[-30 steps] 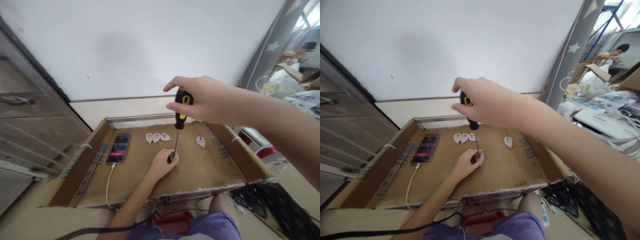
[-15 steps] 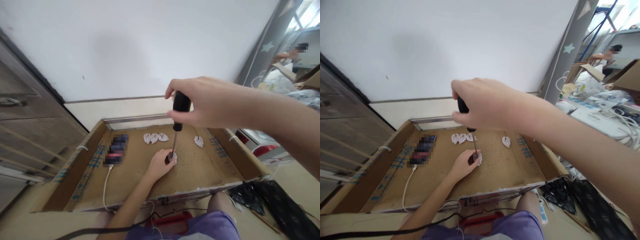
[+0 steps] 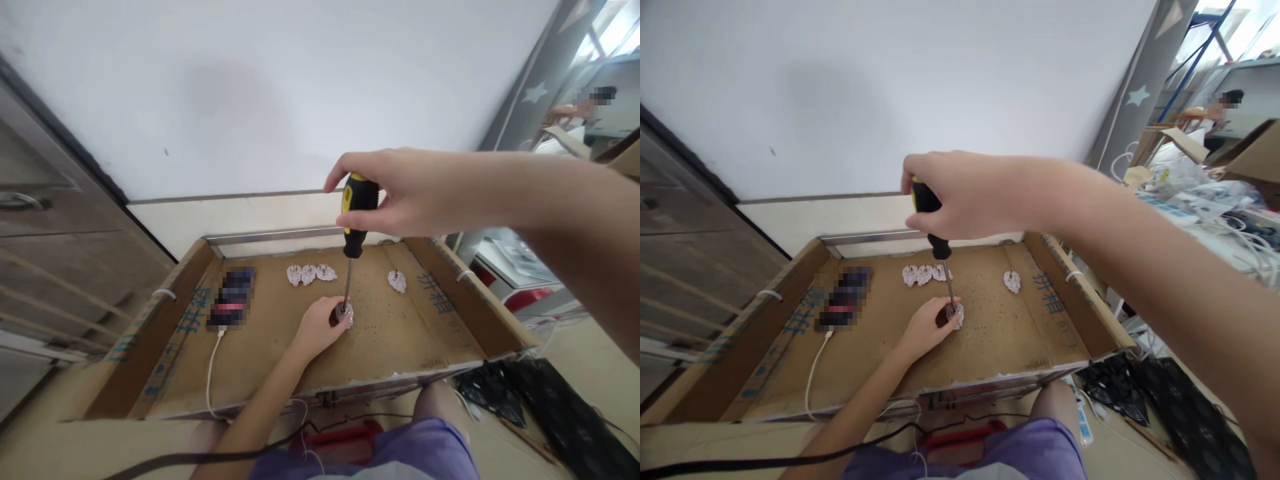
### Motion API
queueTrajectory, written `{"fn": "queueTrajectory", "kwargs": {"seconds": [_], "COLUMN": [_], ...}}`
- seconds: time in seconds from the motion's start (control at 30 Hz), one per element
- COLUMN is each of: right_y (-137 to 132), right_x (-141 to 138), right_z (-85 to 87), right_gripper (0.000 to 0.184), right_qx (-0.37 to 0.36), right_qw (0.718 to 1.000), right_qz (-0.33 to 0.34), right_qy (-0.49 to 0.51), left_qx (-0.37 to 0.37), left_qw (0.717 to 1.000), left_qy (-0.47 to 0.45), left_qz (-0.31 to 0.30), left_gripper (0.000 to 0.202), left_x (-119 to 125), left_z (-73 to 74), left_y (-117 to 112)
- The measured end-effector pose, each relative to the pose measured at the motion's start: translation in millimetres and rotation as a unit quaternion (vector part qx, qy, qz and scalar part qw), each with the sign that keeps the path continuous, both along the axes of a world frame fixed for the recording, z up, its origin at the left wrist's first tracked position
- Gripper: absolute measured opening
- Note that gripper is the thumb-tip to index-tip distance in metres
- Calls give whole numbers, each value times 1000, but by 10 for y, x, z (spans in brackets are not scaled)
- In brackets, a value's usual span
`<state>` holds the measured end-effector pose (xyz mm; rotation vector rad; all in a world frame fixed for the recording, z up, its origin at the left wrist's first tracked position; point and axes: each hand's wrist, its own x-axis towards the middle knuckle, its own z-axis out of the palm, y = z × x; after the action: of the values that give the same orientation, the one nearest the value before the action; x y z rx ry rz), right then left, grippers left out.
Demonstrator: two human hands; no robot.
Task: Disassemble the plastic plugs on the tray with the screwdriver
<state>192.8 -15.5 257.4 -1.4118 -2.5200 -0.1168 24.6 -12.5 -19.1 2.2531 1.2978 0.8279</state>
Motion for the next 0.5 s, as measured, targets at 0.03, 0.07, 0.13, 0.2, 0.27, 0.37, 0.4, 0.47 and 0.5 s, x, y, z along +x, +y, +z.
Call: {"fn": "queueTrajectory", "kwargs": {"seconds": [0.03, 0.07, 0.13, 0.2, 0.27, 0.37, 0.4, 0.47, 0.5], "right_y": [-7, -18, -46, -67, -73, -67, -64, -64, -66], "right_x": [-7, -14, -24, -29, -39, -63, -65, -49, -34], "right_z": [-5, -11, -19, -20, -20, -25, -27, -27, -26], "right_gripper": [46, 46, 45, 44, 44, 39, 39, 39, 40], "right_qx": [28, 54, 74, 29, -6, 55, 70, 51, 27], "right_qw": [999, 997, 995, 997, 996, 998, 997, 997, 997], "right_qz": [-16, -28, -22, 42, 80, 14, 4, 31, 57], "right_qy": [-23, -47, -63, -52, -36, -38, -41, -38, -33], "left_qx": [-1, -3, -4, -5, -3, 2, 6, 24, 43], "left_qw": [1000, 1000, 1000, 1000, 1000, 1000, 1000, 999, 998], "left_qy": [2, 4, 5, 3, 1, -3, -5, -20, -40], "left_qz": [1, 1, 3, 2, 2, 4, 3, 4, 18], "left_gripper": [31, 31, 31, 31, 31, 30, 30, 30, 29], "left_x": [-1, -3, -9, -12, -8, 17, 24, 13, -17], "left_z": [1, 3, 13, 25, 30, 8, -2, 2, 27], "left_y": [1, 1, -2, -8, -15, -10, -3, 7, 2]}}
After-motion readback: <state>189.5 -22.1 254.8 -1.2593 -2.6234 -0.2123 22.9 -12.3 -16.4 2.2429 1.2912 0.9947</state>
